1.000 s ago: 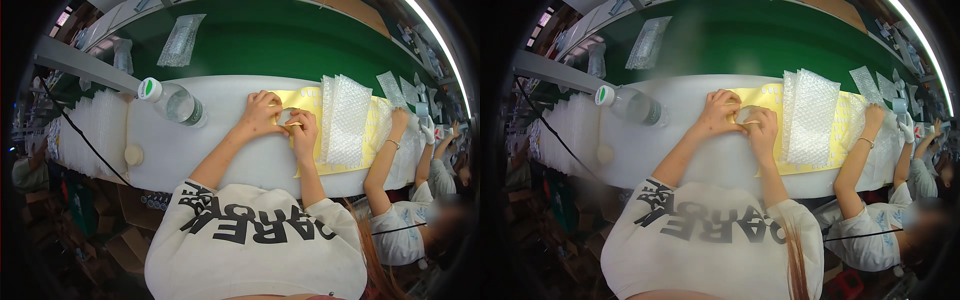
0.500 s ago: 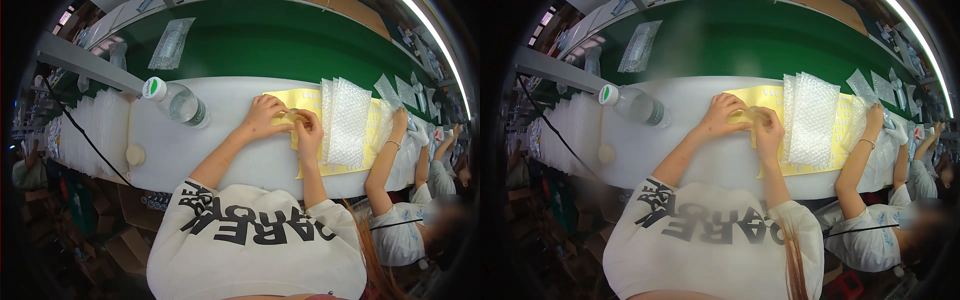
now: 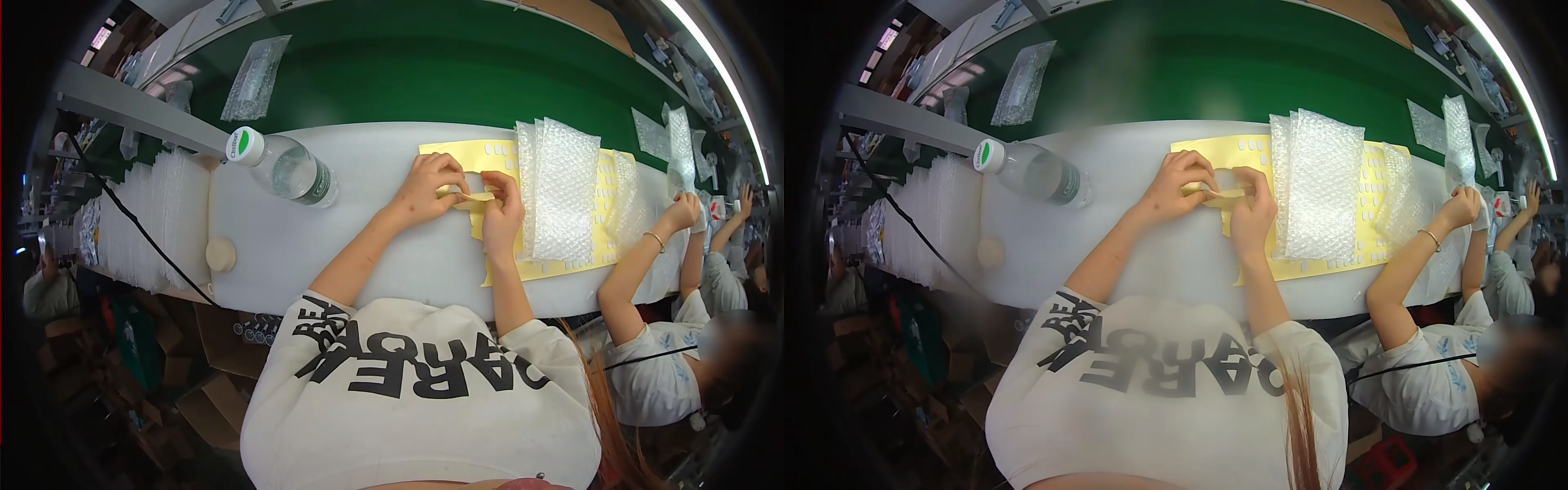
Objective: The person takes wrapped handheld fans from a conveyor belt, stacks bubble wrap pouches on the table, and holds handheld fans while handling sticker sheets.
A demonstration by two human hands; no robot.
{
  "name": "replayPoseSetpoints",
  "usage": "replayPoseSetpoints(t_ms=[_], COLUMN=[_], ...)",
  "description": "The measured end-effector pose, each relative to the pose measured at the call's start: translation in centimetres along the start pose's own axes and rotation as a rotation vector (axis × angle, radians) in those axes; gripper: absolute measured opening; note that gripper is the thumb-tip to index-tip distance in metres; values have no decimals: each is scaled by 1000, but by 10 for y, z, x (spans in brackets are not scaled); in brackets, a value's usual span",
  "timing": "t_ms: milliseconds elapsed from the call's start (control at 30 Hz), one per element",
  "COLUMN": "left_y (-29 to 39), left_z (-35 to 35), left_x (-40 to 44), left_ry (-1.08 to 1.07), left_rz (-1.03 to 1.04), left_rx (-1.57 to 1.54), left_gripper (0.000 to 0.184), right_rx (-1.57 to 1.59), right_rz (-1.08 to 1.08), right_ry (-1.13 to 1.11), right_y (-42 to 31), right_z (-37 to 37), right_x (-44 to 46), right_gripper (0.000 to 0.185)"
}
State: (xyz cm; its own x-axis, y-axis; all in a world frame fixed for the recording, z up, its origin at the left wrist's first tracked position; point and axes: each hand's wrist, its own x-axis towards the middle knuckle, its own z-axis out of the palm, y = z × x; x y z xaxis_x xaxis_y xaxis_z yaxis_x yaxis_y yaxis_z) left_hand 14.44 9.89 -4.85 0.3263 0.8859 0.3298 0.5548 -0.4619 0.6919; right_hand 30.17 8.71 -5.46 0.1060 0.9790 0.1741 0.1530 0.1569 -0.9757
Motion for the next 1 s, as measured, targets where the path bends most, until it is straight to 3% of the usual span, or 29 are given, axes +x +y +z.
replayPoseSetpoints(t_ms=[467, 633, 833, 1000], left_y=[9, 13, 6, 10], left_z=[-1, 5, 5, 0], left_x=[-2, -3, -4, -5], left_ry=[-162, -29, -53, -117], left_rz=[42, -51, -54, 62], left_rx=[-65, -226, -276, -164], left_gripper=[8, 9, 7, 4], right_rx=[142, 188, 196, 203], right_rz=[87, 79, 72, 78], right_ry=[-17, -31, 28, -7], right_y=[8, 8, 7, 6], right_z=[-13, -13, -9, -12], right_x=[-4, -4, -6, -7], right_gripper=[21, 18, 19, 17])
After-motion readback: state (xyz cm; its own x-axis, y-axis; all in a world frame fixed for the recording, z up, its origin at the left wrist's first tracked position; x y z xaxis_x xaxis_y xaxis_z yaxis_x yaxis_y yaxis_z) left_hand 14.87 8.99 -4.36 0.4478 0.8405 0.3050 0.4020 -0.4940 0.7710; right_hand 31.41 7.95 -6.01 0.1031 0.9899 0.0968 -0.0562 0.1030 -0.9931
